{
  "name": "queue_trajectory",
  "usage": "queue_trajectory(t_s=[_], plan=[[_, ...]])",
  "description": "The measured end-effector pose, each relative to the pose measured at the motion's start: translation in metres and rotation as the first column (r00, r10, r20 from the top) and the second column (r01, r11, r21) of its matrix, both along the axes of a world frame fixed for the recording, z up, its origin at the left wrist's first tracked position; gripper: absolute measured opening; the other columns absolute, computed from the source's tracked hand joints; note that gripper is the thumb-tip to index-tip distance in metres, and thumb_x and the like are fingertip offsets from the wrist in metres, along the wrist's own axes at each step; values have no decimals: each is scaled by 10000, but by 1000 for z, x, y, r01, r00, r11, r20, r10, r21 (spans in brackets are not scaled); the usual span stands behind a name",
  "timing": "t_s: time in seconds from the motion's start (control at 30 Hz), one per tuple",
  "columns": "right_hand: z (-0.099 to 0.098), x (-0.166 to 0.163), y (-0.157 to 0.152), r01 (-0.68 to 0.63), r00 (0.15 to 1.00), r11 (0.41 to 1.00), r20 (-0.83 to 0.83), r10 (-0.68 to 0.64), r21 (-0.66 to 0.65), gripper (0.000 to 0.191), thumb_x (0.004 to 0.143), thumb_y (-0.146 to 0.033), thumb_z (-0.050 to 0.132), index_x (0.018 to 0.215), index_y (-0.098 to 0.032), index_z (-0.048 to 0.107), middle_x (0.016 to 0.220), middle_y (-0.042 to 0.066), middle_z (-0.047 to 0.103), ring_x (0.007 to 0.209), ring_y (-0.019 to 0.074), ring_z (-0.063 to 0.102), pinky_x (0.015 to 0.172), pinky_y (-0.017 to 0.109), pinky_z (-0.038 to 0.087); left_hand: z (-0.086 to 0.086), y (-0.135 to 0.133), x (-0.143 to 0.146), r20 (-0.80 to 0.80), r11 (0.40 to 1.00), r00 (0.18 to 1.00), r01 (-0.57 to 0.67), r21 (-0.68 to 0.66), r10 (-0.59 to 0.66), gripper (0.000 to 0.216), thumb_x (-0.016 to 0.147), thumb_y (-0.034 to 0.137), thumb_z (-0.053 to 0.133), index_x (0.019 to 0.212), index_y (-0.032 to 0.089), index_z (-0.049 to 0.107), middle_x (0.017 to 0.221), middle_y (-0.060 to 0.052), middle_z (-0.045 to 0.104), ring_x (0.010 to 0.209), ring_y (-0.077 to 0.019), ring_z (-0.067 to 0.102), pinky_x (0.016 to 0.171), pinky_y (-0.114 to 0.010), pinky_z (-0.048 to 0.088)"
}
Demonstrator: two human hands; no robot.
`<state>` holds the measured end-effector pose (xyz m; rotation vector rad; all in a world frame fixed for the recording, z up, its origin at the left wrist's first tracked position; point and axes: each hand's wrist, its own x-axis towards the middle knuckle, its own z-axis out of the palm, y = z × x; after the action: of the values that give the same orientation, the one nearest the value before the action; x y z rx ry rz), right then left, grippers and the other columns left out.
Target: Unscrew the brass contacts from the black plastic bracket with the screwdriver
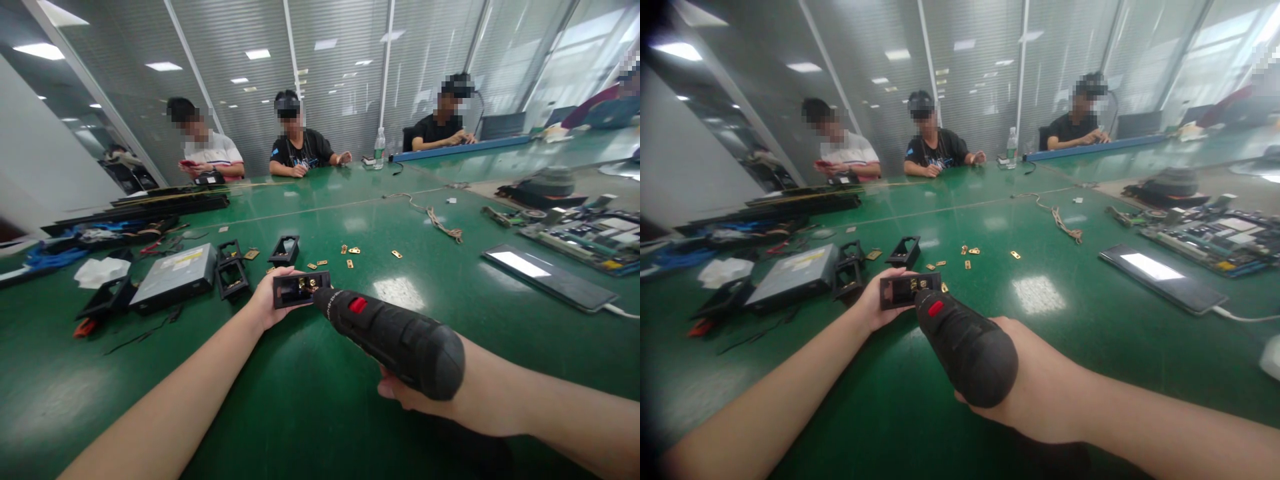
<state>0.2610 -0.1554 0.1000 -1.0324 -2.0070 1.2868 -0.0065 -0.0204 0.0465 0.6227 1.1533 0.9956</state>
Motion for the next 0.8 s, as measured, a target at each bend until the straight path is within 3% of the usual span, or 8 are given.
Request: queue_trajectory(t_s=[0.8], plan=[[0,-2,0,4,1000,1000,-27,-5,-21,101,783,-211,683,775,-161,596,699,-3,627,603,98,545,545,186,457,-2,0,-2,-1,1000,1000,-8,14,8,170,892,242,603,857,148,740,821,-136,801,712,-260,769,671,-392,654]])
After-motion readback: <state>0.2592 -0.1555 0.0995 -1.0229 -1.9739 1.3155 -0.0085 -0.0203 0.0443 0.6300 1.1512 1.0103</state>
